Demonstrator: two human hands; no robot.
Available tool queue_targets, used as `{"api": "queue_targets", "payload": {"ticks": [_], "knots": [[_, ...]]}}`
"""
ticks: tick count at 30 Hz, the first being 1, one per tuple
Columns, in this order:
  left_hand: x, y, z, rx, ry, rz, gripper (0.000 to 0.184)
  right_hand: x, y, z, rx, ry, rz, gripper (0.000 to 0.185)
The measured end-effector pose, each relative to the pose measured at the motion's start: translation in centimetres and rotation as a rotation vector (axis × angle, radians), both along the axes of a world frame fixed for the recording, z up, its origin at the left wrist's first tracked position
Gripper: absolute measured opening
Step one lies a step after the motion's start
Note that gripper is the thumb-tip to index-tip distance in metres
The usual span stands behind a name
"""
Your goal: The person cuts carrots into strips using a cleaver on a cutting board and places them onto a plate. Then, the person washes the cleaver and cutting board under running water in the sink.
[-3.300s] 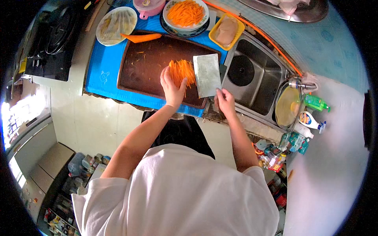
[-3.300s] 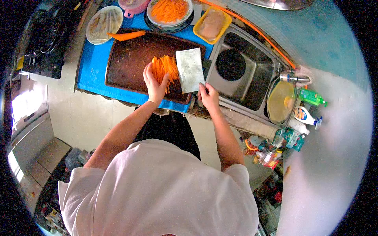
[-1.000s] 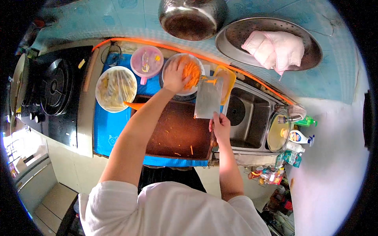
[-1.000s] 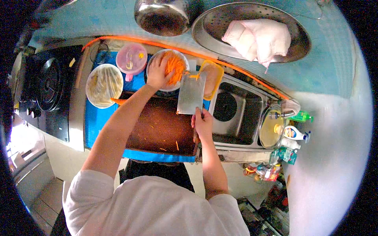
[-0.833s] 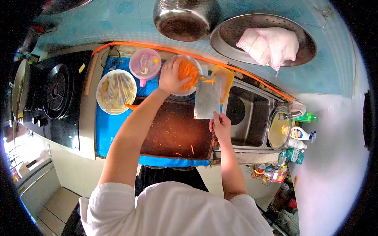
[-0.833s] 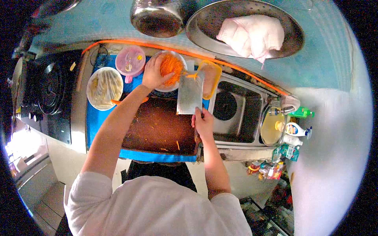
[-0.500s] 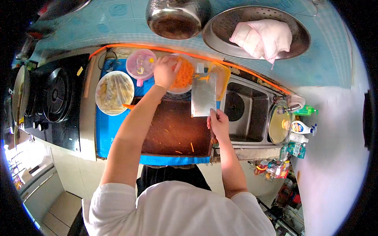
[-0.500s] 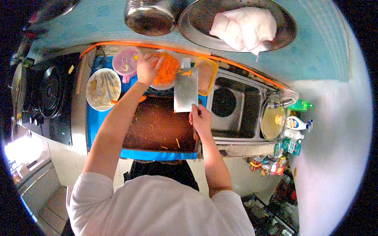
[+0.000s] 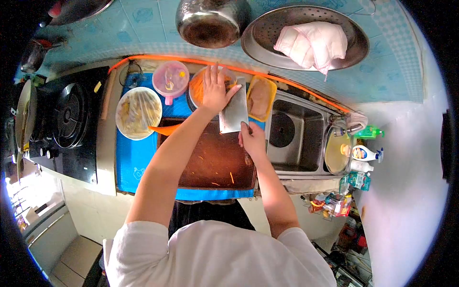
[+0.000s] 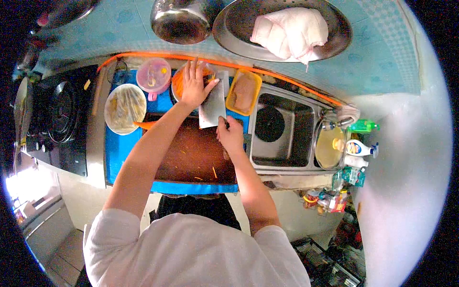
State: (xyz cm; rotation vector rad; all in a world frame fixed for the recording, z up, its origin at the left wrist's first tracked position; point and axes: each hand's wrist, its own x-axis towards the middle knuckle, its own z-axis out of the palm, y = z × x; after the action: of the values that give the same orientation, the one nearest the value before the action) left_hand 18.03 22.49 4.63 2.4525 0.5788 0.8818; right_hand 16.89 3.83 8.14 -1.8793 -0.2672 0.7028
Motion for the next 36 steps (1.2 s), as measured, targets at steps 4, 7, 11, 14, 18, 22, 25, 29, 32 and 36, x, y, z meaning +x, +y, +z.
{"api": "queue_targets", "payload": {"ticks": [4,7,11,14,18,22,25,29,32,36], "knots": [[1.0,0.9,-1.6,-0.022,-0.057,0.054,0.065,0.0,0.1,1.4,0.02,0.006,-0.026,0.023],[0.8,2.1,-2.5,0.029,0.014,0.101,0.058,0.1,-0.5,1.1,0.018,0.01,-0.03,0.022],[-0.6,3.1,-1.9,0.058,0.079,0.142,0.044,0.2,-1.0,2.1,0.01,0.02,-0.089,0.024],[-1.6,4.0,-1.2,-0.046,-0.114,0.104,0.025,0.8,-1.1,1.7,0.131,0.117,-0.174,0.022],[-3.3,3.7,0.9,-0.102,-0.152,0.169,0.019,1.2,1.1,0.1,0.333,0.225,-0.359,0.019],[-5.6,1.0,2.1,-1.166,-0.123,0.003,0.03,0.8,3.0,-0.2,0.482,0.221,-0.399,0.016],[-6.3,-0.3,2.4,-1.942,-0.158,-0.172,0.039,0.5,3.2,1.0,0.457,0.237,-0.358,0.016],[-7.1,-0.7,1.1,-2.09,-0.02,-0.356,0.036,-0.2,1.8,0.7,0.411,0.217,-0.287,0.017],[-8.1,-1.5,-0.3,-1.913,0.083,-0.418,0.03,-0.4,0.1,0.4,0.407,0.208,-0.288,0.017],[-7.9,-0.8,-0.2,-1.402,0.122,-0.354,0.019,-0.1,-3.2,-0.4,0.311,0.13,-0.375,0.017]]}}
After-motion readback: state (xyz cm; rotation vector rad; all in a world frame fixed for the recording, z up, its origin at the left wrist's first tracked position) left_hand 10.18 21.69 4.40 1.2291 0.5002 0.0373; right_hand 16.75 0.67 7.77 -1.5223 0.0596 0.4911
